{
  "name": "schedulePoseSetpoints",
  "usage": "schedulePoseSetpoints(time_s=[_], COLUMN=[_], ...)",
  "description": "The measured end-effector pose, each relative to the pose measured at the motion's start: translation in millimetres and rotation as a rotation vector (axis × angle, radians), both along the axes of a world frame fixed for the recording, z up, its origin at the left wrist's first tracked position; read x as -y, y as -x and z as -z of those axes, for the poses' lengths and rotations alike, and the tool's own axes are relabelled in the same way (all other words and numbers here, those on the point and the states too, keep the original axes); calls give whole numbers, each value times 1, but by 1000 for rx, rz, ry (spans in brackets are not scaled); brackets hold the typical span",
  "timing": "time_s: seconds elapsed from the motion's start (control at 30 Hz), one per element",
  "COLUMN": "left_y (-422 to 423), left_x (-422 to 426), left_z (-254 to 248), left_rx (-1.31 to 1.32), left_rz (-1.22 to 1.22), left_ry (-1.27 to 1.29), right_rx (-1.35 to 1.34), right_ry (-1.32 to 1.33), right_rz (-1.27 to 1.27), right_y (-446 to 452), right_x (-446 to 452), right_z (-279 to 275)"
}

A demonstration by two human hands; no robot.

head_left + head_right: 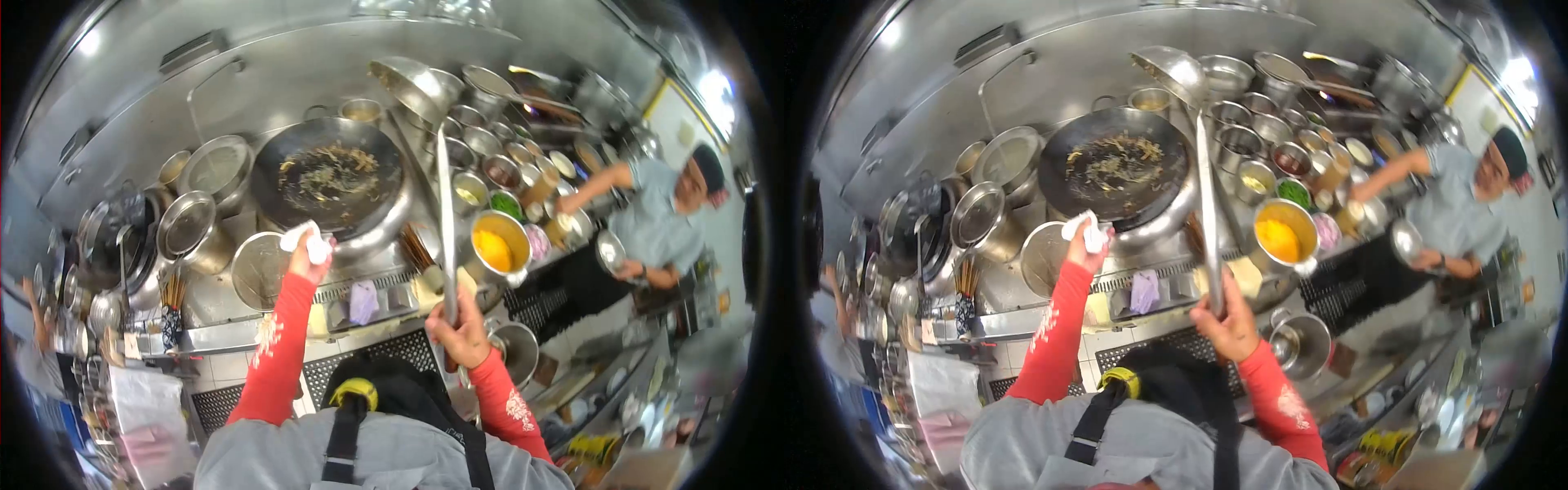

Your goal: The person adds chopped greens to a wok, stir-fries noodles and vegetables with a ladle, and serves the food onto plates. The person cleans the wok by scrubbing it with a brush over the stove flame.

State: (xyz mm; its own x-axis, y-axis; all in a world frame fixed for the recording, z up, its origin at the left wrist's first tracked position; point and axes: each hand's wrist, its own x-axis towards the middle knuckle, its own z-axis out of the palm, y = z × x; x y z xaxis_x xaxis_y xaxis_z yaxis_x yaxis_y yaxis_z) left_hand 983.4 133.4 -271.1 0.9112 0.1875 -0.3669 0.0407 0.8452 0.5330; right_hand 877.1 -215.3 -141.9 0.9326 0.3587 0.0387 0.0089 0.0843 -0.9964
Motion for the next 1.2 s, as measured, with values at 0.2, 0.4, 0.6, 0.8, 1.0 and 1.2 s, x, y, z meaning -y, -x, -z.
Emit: schedulePoseSetpoints(time_s=[0.2, 0.4, 0.6, 0.8, 1.0, 1.2], left_y=[116, 138, 142, 157, 154, 166], left_x=[2, 12, 48, 86, 81, 58], left_z=[-21, -44, -51, -49, -53, -52], left_rx=[31, 1, -143, -313, -283, -265], left_rz=[191, 90, -178, -306, -294, -291], left_ry=[-157, -378, -599, -613, -529, -513], right_rx=[-151, 3, 9, -936, -490, 120], right_ry=[49, 79, 633, -497, 208, 651], right_rz=[20, 8, -125, -85, -121, -167], right_y=[-67, -252, -519, -619, -573, -510], right_x=[-34, -101, -196, -240, -221, -240], right_z=[76, 3, 9, 44, 32, 17])
